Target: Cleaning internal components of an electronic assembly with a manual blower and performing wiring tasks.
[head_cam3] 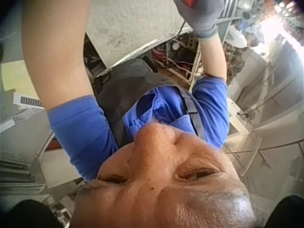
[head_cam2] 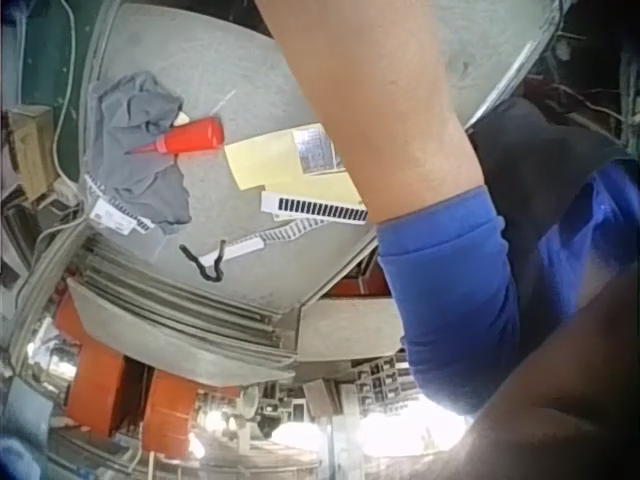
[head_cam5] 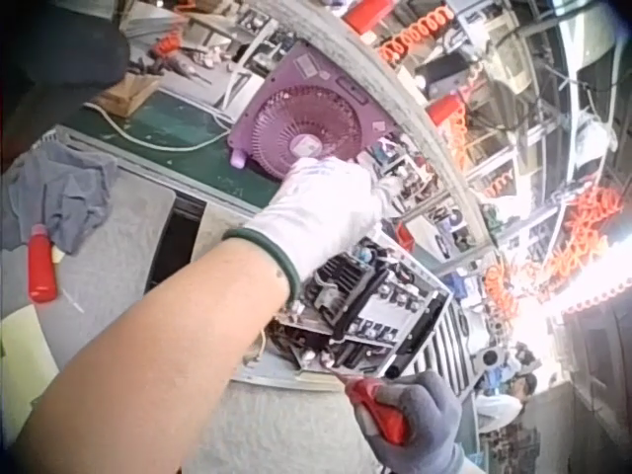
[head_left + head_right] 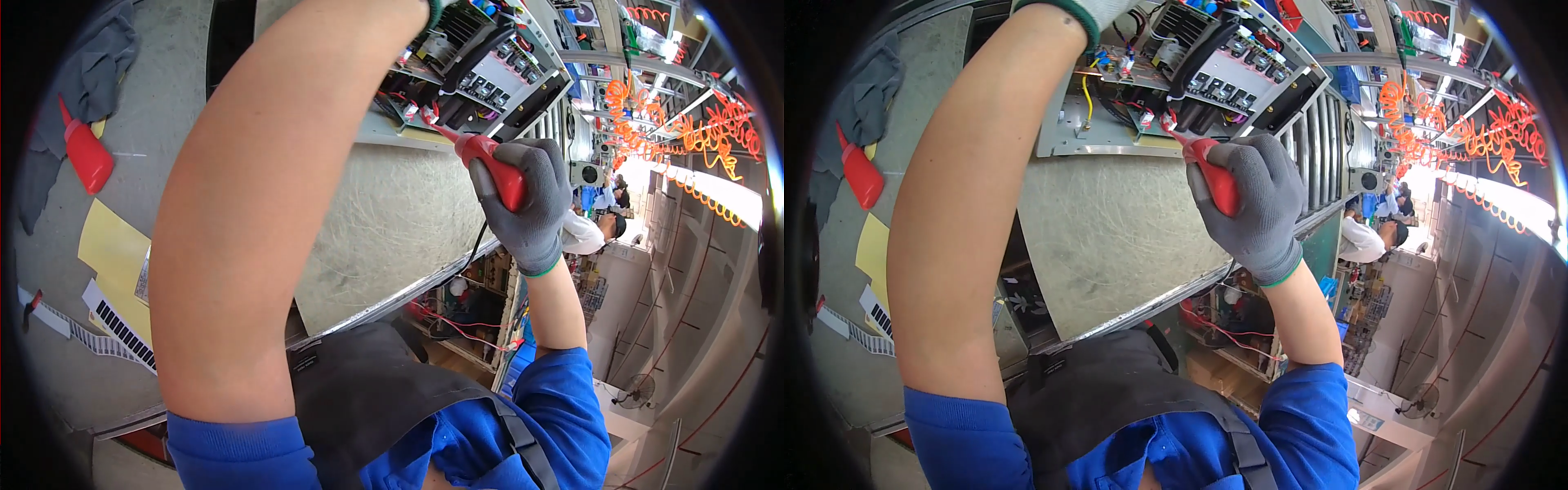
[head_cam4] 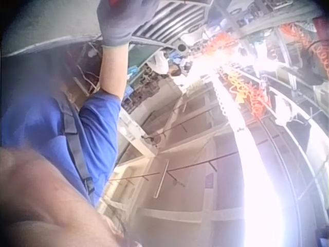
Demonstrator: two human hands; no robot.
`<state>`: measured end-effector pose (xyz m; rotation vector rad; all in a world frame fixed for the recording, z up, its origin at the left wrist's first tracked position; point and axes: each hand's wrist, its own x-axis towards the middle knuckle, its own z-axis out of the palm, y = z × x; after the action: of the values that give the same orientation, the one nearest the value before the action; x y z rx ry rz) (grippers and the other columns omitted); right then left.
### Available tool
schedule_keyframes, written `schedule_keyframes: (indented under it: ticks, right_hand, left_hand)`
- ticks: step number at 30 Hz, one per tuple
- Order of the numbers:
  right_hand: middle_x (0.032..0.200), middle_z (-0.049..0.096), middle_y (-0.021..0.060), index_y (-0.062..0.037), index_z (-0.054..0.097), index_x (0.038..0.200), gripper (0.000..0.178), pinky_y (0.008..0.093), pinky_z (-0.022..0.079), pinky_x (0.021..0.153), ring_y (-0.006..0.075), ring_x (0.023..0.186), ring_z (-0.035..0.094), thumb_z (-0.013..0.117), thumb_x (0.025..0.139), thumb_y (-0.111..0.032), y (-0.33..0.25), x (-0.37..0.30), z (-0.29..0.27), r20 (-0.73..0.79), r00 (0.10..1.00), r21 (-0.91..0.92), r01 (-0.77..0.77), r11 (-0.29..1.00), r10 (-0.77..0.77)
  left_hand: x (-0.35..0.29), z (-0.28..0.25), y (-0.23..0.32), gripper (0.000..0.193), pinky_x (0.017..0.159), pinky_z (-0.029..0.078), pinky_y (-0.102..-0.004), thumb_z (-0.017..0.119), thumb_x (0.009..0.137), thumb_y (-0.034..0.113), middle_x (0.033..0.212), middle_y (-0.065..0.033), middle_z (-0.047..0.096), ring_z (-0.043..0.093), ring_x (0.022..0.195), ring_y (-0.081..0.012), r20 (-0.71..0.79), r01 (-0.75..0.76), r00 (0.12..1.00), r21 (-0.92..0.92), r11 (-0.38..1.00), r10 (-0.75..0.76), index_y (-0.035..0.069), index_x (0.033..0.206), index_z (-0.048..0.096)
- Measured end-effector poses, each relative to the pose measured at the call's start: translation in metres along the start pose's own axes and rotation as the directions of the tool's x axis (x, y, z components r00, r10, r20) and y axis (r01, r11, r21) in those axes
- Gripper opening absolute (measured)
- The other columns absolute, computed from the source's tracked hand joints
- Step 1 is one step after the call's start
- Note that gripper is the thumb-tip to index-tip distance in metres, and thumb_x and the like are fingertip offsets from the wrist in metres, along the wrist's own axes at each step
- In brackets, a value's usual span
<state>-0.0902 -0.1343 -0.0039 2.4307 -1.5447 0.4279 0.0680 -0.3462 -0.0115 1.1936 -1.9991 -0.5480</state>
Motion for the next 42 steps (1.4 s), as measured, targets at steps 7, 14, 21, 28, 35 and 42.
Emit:
schedule_keyframes:
  ticks: [7, 14, 21, 28, 35, 42]
  right_hand:
    - [0.082, 0.061, 0.0109, -0.0053, 0.063, 0.089, 0.027, 0.0356, 0.049, 0.062, 0.0272, 0.07, 0.06, 0.085, 0.072, -0.005, 0.018, -0.017, 0.008, -0.115, 0.988, 0.128, -0.086, 0.988, 0.101]
    - [0.095, 0.061, 0.0044, -0.0025, 0.06, 0.102, 0.029, 0.0287, 0.049, 0.078, 0.0133, 0.086, 0.059, 0.078, 0.082, -0.014, 0.035, -0.052, 0.007, -0.1, 0.66, 0.784, -0.409, 0.467, 0.745]
    - [0.09, 0.056, 0.0081, -0.0036, 0.053, 0.119, 0.037, 0.0279, 0.036, 0.051, 0.0157, 0.063, 0.044, 0.057, 0.096, -0.032, 0.091, -0.117, -0.026, 0.45, 0.551, 0.708, 0.26, -0.657, 0.703]
    - [0.099, 0.054, 0.0154, 0.0028, 0.049, 0.121, 0.045, 0.0299, 0.04, 0.06, 0.0186, 0.074, 0.048, 0.056, 0.095, -0.033, 0.177, -0.145, -0.061, 0.348, 0.719, 0.392, 0.471, -0.79, 0.601]
    - [0.103, 0.054, 0.0164, 0.0025, 0.046, 0.124, 0.05, 0.031, 0.043, 0.062, 0.0198, 0.077, 0.051, 0.058, 0.097, -0.037, 0.196, -0.131, -0.064, 0.347, 0.76, 0.341, 0.444, -0.829, 0.549]
    - [0.111, 0.057, 0.0175, 0.0025, 0.043, 0.136, 0.061, 0.0319, 0.049, 0.074, 0.0226, 0.087, 0.057, 0.066, 0.094, -0.035, 0.173, -0.134, -0.071, 0.338, 0.775, 0.342, 0.428, -0.837, 0.534]
  left_hand:
    - [0.002, 0.003, -0.003, 0.063, 0.101, 0.045, -0.0494, 0.028, 0.105, 0.048, 0.12, -0.0264, 0.064, 0.063, 0.113, -0.0391, -0.031, -0.139, 0.989, 0.174, 0.975, 0.147, 0.003, 0.113, 0.071]
    - [-0.01, -0.003, -0.021, 0.053, 0.099, 0.047, -0.0466, 0.034, 0.104, 0.047, 0.121, -0.0233, 0.065, 0.064, 0.11, -0.0376, -0.055, -0.137, 0.988, 0.148, 0.979, 0.146, 0.008, 0.121, 0.065]
    - [-0.079, -0.014, -0.022, 0.033, 0.103, 0.046, -0.0413, 0.053, 0.101, 0.008, 0.132, -0.0147, 0.062, 0.06, 0.118, -0.0364, -0.171, -0.39, 0.85, 0.433, 0.813, 0.498, 0.004, 0.133, 0.058]
    - [-0.171, -0.029, 0.039, 0.036, 0.107, 0.04, -0.0497, 0.054, 0.096, 0.016, 0.133, -0.0212, 0.06, 0.054, 0.126, -0.0415, -0.16, -0.363, 0.876, 0.404, 0.84, 0.455, 0.006, 0.129, 0.062]
    - [-0.309, 0.042, 0.117, 0.023, 0.082, 0.054, -0.0411, 0.063, 0.089, 0.011, 0.113, -0.0142, 0.07, 0.066, 0.103, -0.031, 0.019, -0.116, 0.993, 0.351, 0.929, 0.117, 0.002, 0.11, 0.068]
    - [-0.272, 0.059, 0.188, 0.027, 0.086, 0.054, -0.0426, 0.068, 0.09, 0.017, 0.11, -0.0151, 0.071, 0.069, 0.097, -0.0308, 0.246, -0.049, 0.969, 0.093, 0.994, 0.025, 0.007, 0.114, 0.068]
